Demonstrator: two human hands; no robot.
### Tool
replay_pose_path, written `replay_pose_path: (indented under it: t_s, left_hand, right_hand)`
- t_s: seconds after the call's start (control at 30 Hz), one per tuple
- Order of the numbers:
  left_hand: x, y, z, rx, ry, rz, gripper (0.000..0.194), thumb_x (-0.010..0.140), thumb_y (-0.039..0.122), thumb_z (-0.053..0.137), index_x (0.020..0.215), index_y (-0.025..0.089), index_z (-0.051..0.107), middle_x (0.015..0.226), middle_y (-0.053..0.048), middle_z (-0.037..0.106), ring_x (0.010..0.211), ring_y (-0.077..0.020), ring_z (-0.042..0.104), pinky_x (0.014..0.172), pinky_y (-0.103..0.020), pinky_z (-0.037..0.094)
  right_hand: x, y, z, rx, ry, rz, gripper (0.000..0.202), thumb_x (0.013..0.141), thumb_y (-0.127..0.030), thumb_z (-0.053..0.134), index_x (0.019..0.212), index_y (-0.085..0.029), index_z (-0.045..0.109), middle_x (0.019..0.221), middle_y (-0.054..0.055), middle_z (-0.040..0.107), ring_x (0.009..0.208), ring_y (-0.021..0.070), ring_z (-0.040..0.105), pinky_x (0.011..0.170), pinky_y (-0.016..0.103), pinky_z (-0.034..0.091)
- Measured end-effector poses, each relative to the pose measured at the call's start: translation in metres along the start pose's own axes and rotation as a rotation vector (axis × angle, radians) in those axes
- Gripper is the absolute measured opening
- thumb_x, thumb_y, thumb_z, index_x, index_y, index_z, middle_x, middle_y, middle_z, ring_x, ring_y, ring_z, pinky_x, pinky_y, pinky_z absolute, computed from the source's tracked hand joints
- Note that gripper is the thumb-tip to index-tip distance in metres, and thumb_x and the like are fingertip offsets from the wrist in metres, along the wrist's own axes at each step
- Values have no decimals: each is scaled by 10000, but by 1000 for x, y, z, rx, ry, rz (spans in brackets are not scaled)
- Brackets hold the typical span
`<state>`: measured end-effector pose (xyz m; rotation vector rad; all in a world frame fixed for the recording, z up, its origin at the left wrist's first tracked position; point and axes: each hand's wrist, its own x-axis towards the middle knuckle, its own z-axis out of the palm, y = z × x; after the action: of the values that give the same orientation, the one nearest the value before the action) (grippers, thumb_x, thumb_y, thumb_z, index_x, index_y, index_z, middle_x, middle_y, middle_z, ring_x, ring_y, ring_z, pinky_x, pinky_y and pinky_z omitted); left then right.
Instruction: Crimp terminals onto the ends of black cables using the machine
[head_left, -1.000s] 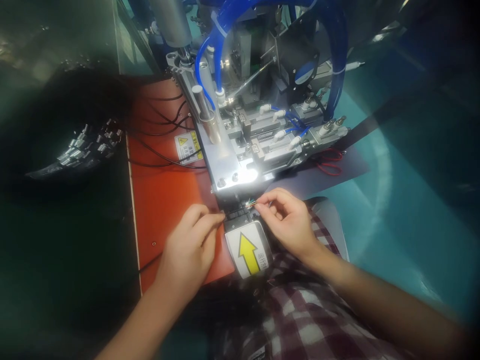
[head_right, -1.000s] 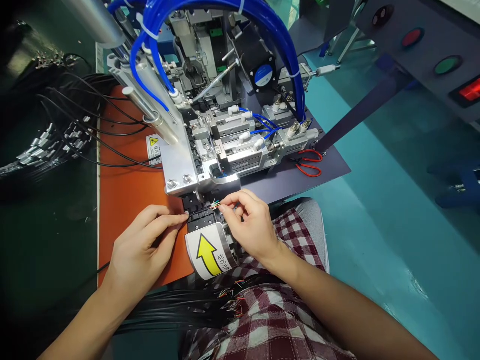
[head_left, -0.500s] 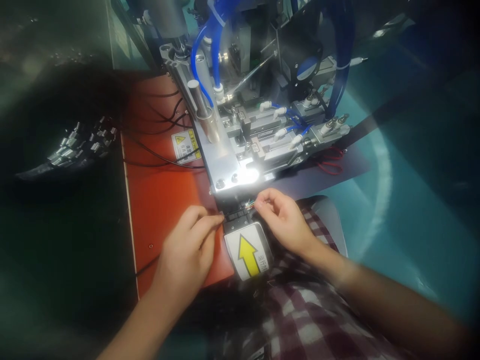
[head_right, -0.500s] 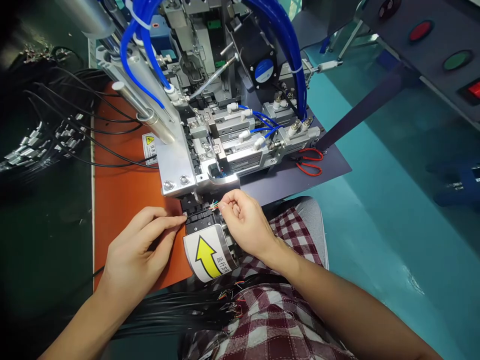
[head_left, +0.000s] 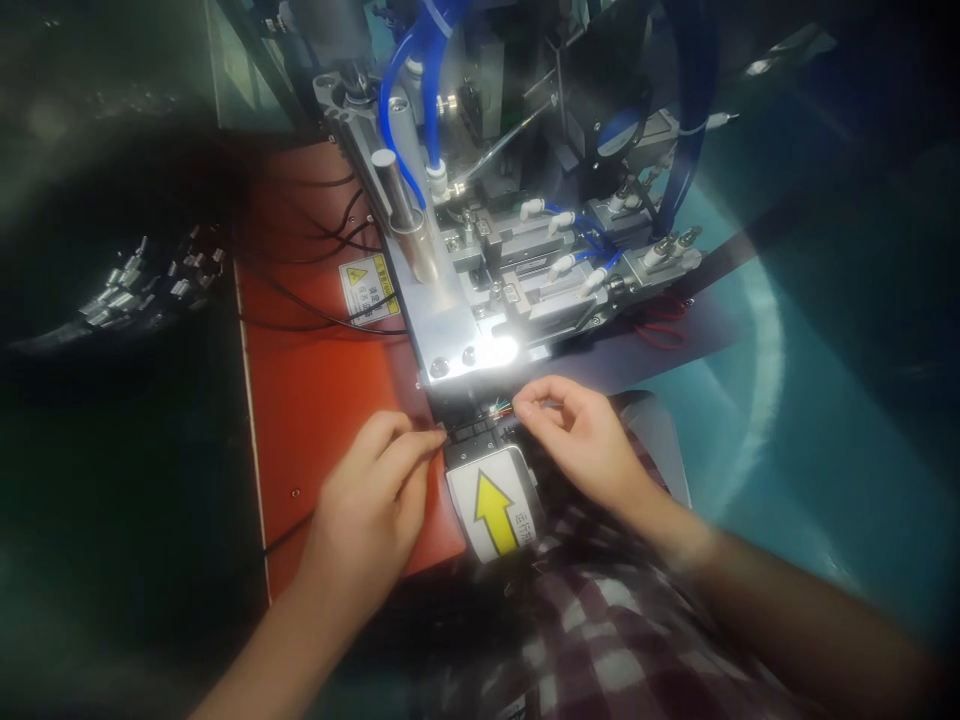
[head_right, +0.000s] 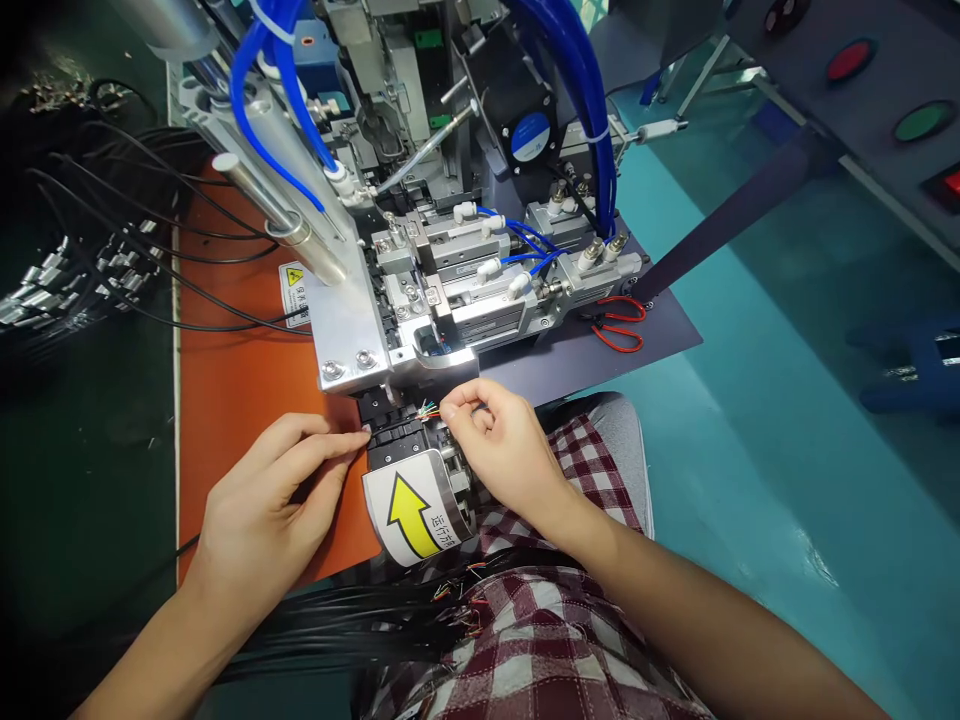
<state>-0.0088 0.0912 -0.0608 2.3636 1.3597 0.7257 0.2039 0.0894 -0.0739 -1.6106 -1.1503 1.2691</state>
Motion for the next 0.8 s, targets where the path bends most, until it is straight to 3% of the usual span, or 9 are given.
replay_pose_path:
  t_s: [0.17,0.53,0.8]
  left_hand:
    - [2,1,2,-2,6,-3,201,894,54,498,978,177,633,901,-15,566,782,-108,575,684,-210,471]
    - [1,1,2,-10,6,-2,196,895,54,505,984,177,629,902,-14,563,794,-105,573,699,-207,470]
    - [1,1,0,-4,6,4,192,894,50,510,980,170,632,903,-16,567,789,-104,574,697,-208,466]
  right_hand:
    - [-1,-1,7,5,10,-13,125,805,-297,639,779,-176,627,690,2,583,566,111,484,515,245,387]
    - [1,2,6,95,-63,-12,159,846,-329,598,774,-188,581,731,7,571,663,136,525,546,242,414]
    - [1,6,6,73,-70,-102,134,873,-295,574,785,-195,551,777,9,549,684,134,517,585,253,421]
